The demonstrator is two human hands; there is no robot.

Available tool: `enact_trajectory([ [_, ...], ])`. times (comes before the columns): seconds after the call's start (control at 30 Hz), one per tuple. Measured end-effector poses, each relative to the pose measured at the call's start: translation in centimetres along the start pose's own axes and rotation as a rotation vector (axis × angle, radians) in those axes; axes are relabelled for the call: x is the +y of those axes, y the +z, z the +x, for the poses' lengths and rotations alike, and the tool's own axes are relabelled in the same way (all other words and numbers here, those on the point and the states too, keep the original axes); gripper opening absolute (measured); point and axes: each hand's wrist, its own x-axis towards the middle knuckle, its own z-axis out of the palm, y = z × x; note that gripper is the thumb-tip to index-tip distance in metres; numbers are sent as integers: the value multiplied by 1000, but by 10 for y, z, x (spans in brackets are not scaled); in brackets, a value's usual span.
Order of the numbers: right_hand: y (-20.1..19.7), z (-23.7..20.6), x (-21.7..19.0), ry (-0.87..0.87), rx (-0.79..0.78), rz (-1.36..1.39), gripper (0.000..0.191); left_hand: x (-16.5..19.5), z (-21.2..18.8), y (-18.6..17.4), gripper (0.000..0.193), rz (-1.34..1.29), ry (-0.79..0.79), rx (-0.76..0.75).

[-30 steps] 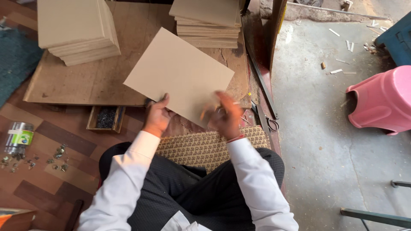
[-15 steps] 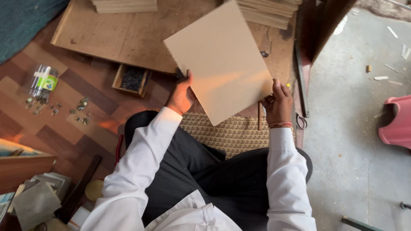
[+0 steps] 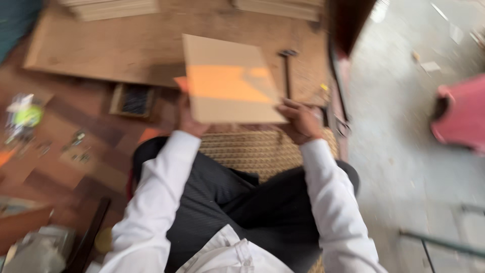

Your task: The person sits on the floor and assembles small wooden frames by attaching metal corner brackets with a hammer and nails. They smooth the edges of the boards with a metal file, then stack the finished frames.

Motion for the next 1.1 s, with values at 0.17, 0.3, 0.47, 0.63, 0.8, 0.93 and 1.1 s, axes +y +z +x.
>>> enact_trajectory([
  [0.17,27,-4,58,-122,55,-61,43,4,-6,-3,73,-79,4,-154],
  [0.3,46,-19,66,-55,142,-254,46,11,-8,23,77,111,130,-23],
  [0.47,66,-33,63,-71,230,-198,48,0,-7,47,83,505,164,-11],
  [0.63,37,-37,51,-136,114,-900,52,-13,9,24,56,479,206,335],
  [0.8,-131,-92,-57,-820,634,-1065,33,1,9,11,39,672,431,352],
  [0.93,-229,-105,-34,-542,893,-1636,22,3,10,25,30,951,396,374],
  [1.1,-261,-111,36,-293,580,-1405,39,0,12,47,29,948,459,268],
])
